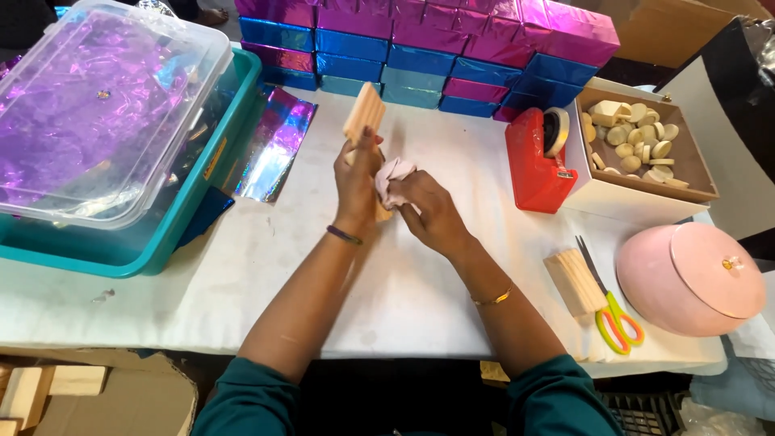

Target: Wraps a wooden block with shiny pink decorative foil and secures it.

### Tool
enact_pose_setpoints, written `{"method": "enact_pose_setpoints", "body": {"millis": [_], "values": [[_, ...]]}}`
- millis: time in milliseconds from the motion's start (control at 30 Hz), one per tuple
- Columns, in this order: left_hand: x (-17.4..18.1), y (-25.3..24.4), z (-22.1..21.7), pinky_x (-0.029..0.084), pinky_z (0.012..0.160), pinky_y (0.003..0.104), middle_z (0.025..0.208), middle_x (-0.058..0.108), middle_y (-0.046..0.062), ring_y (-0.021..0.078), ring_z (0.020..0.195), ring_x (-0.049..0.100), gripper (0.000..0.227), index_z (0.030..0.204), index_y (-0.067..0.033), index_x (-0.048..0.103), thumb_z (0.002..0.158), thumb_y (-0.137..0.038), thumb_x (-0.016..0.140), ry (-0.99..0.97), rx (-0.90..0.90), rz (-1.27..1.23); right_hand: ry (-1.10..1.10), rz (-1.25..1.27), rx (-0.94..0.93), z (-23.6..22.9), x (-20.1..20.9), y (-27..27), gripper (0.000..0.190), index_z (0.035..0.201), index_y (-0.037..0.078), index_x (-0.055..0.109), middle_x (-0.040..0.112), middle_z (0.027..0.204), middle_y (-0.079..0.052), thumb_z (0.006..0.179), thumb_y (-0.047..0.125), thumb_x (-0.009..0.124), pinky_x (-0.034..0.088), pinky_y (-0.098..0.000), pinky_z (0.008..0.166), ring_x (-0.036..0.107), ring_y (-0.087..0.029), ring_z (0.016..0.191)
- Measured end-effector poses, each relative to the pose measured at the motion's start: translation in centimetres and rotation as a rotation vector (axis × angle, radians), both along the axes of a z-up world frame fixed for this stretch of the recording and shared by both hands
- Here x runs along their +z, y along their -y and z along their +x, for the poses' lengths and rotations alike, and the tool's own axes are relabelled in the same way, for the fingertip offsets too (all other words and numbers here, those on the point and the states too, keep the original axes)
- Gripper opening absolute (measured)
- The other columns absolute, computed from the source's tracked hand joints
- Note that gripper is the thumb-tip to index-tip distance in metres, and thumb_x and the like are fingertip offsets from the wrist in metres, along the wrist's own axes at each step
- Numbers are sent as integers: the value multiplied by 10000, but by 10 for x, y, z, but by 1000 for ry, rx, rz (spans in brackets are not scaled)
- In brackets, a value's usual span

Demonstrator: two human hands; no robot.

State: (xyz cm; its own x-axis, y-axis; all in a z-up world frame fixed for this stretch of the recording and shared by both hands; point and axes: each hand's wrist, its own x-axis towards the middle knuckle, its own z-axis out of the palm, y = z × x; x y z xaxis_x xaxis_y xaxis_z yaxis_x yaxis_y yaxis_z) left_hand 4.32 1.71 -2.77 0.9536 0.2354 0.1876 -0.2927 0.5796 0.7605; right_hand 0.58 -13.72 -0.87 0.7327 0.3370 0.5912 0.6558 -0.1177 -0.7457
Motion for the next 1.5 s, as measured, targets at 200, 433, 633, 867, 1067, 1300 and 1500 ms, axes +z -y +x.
{"method": "enact_pose_setpoints", "body": {"millis": [200,433,633,867,1067,1300,1500], "values": [[9,-6,-3,404,575,225,721,517,-28,52,624,484,441,1004,-26,645,939,-453,733,-47,-5,-6,762,-486,-174,-1,8,-5,203,995,114,735,709,1058,-22,820,14,711,495,-393,802,640,-236,942],[26,6,-36,475,658,293,884,589,36,129,764,558,391,1052,-33,619,958,-382,768,266,362,473,277,-242,-72,4,-39,-11,266,1136,62,646,667,1076,-93,898,-55,624,542,-326,865,674,-235,1003],[49,5,-61,499,806,419,1000,609,132,338,936,598,414,1082,-25,608,847,-299,810,693,528,799,-225,-51,-12,58,-88,60,294,1219,39,691,691,1234,-93,1064,217,516,511,-369,990,629,-253,1150],[5,13,-15,498,886,354,1088,603,60,239,1013,582,335,1116,-53,649,941,-315,761,191,416,523,-334,-1206,-629,9,44,56,468,1199,179,767,720,1160,-104,913,538,675,492,-438,966,638,-314,1115],[-31,22,5,506,864,306,1125,589,65,130,1013,586,514,1295,-61,503,946,-358,738,-52,-84,-26,19,-799,-336,30,-8,37,968,1423,81,549,594,1392,-225,621,491,905,459,-433,1005,592,-391,1206],[-22,-14,21,378,1054,440,1379,452,139,274,1258,443,770,1487,-62,335,919,-342,773,-22,458,208,-18,-784,-149,35,-26,23,811,1529,101,486,636,1359,-155,828,360,802,474,-401,1041,601,-327,1237],[31,-18,-35,286,1226,476,1511,454,173,344,1442,408,658,1499,-19,409,1024,-349,723,326,804,677,269,-794,-245,33,-17,32,755,1406,85,566,628,1325,-180,784,394,861,432,-486,991,577,-385,1223]]}}
